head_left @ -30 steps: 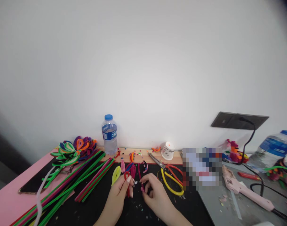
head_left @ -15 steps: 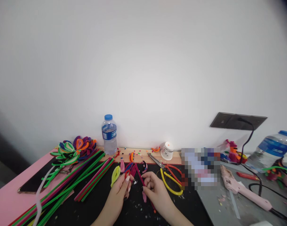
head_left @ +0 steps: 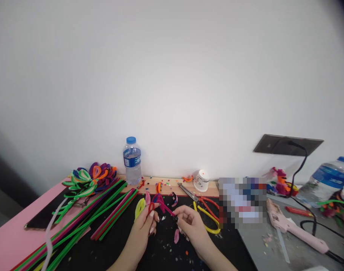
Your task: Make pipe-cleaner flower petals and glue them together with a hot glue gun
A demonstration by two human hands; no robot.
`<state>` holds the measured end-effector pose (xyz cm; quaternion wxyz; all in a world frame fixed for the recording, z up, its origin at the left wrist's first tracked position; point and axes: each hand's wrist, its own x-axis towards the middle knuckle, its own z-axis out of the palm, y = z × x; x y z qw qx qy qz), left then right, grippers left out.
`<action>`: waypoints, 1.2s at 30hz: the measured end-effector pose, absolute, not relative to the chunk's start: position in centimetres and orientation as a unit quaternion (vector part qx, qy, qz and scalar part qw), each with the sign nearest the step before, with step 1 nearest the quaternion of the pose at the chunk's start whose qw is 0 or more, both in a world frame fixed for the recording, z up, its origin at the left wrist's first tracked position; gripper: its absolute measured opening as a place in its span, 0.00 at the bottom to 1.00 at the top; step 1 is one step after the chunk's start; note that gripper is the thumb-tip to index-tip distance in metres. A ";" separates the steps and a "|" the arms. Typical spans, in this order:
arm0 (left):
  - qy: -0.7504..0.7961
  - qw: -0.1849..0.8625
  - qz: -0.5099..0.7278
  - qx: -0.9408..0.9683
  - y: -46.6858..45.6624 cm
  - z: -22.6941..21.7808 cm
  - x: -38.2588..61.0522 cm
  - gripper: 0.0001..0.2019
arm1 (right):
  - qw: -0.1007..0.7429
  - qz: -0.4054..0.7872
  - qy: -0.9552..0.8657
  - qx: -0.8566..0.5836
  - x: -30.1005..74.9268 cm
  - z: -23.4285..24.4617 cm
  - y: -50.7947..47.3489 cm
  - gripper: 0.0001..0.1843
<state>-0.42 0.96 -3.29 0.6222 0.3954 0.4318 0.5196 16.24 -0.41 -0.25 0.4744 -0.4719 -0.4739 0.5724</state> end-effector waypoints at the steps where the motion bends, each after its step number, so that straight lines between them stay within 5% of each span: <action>1: 0.432 0.624 0.516 0.396 0.9 -3.2 -0.4 0.22 | 0.469 0.574 -0.476 -0.474 16.2 -0.4 -0.4 0.06; 20: 0.465 0.617 0.443 0.455 0.1 -1.9 -0.2 0.38 | 0.459 0.544 -0.526 -0.466 16.0 -1.4 -0.3 0.05; 26: 0.469 0.602 0.405 0.505 -0.2 -1.6 -0.4 0.26 | 0.407 0.553 -0.568 -0.453 15.9 -0.8 -0.7 0.06; 36: 0.501 0.601 0.450 0.431 0.1 -1.4 -0.4 0.27 | 0.460 0.580 -0.497 -0.454 16.2 -1.1 -0.2 0.04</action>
